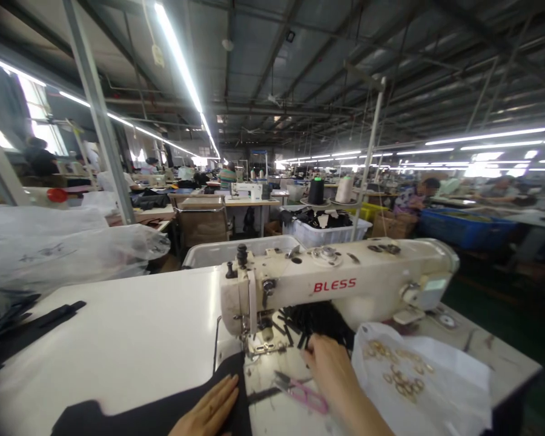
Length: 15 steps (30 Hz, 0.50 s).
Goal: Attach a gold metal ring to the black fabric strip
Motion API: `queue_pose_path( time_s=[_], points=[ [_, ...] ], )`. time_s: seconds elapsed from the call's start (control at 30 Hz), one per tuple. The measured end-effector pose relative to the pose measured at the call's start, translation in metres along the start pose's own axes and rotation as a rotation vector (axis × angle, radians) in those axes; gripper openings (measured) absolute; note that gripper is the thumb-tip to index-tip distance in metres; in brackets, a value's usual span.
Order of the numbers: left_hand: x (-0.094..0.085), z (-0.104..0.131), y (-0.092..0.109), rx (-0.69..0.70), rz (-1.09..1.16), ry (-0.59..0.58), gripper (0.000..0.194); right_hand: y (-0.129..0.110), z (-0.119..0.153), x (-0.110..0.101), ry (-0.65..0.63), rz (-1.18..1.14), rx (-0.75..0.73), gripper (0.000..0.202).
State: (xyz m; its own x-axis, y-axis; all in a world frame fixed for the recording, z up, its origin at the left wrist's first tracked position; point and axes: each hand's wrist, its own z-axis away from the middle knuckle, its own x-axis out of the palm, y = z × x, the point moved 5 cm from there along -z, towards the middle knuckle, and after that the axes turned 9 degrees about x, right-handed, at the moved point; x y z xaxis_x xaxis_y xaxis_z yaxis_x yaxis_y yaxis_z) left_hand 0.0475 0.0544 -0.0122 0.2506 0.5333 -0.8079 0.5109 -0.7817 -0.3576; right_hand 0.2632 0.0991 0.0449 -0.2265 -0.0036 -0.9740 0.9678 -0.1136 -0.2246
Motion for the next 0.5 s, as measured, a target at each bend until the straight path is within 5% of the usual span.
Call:
queue_pose_path(
  time_s=[0.13, 0.3, 0.5],
  points=[
    [-0.003, -0.004, 0.0, 0.032, -0.012, 0.006, 0.03, 0.013, -0.037, 0.013, -0.029, 0.084, 0.071, 0.02],
    [-0.002, -0.01, -0.004, -0.036, 0.023, -0.105, 0.043, 0.015, -0.036, 0.026, -0.013, 0.089, 0.095, 0.025],
    [-0.002, -0.022, -0.016, -0.124, 0.12, -0.08, 0.043, 0.01, -0.022, 0.013, 0.006, -0.027, 0.072, 0.025]
  ],
)
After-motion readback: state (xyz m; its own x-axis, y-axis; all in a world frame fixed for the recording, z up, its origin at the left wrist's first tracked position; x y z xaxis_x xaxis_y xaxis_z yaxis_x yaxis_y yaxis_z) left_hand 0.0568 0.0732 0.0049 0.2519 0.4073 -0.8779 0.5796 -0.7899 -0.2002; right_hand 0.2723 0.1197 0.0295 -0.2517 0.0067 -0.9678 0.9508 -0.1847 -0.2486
